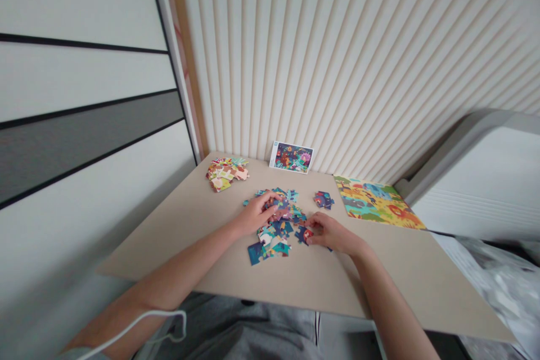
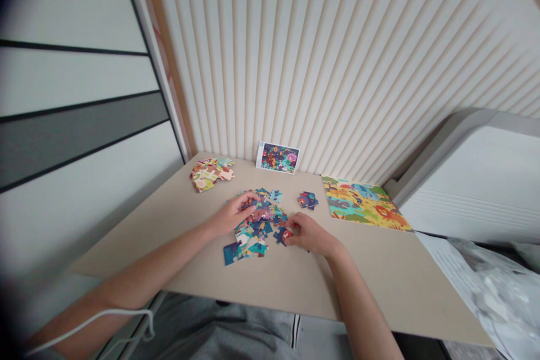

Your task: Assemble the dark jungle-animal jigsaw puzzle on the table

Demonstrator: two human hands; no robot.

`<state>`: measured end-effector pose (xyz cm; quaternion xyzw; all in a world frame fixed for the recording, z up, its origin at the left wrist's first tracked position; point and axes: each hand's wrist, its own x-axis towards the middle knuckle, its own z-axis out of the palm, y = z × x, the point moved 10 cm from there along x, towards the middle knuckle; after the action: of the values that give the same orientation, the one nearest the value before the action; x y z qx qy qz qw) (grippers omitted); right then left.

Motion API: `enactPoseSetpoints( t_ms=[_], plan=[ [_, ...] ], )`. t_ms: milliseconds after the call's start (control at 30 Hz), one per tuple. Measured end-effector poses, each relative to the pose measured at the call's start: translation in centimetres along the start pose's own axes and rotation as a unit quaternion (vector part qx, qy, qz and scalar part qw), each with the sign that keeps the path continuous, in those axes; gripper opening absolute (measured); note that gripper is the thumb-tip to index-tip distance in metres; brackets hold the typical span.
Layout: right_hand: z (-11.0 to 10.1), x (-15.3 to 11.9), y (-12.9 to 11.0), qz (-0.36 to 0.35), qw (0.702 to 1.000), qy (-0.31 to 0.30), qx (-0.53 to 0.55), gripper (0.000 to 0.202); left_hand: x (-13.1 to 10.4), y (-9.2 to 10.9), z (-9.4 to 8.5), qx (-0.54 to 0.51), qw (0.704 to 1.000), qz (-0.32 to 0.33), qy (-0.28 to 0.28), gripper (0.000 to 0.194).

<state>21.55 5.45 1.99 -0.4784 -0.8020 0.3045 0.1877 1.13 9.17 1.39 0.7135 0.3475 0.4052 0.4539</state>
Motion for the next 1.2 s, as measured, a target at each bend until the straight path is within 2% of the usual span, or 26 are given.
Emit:
enactPoseSetpoints(
  t_ms=[167,367,433,567,633,867,1033,1100,1200],
  plan=[
    [0.9,-0.1,-0.4,0.001,0.999,-0.039,0.033,0.032,-0.1,0.4,0.3,0.018,1.0,-0.005,-0.012,0.031],
    [1.4,-0.8,-0.4,0.027,0.982,-0.085,0.169,0.036,-0.2,0.6,0.3,0.006,1.0,-0.009,-0.015,0.033],
    [1.1,-0.5,-0.5,0.029,0.98,-0.065,0.188,0.038,-0.1,0.6,0.5,0.015,1.0,-0.007,-0.022,0.032],
    [-0.2,0.5,-0.5,0.021,0.978,0.033,0.207,0.04,-0.1,0.8,0.8,0.036,0.999,0.01,-0.036,0.028],
    [-0.5,0.9,-0.6,0.008,0.97,0.064,0.234,0.04,-0.1,0.8,1.0,0.028,0.998,0.018,-0.043,0.03],
    [0.8,1.4,-0.9,0.005,0.96,0.054,0.276,0.041,-0.1,0.2,1.8,-0.068,0.996,0.027,-0.059,0.061],
    [0.7,1.4,-1.1,0.007,0.964,0.063,0.26,0.04,-0.1,0.3,2.0,-0.09,0.994,0.029,-0.062,0.064],
    [-0.2,1.4,-0.6,0.01,0.968,0.086,0.235,0.04,-0.1,0.4,1.9,-0.081,0.994,0.028,-0.062,0.063],
    [-3.2,0.9,1.3,0.027,0.966,0.174,0.19,0.043,-0.1,0.7,1.4,-0.055,0.997,0.033,-0.051,0.061]
  ],
)
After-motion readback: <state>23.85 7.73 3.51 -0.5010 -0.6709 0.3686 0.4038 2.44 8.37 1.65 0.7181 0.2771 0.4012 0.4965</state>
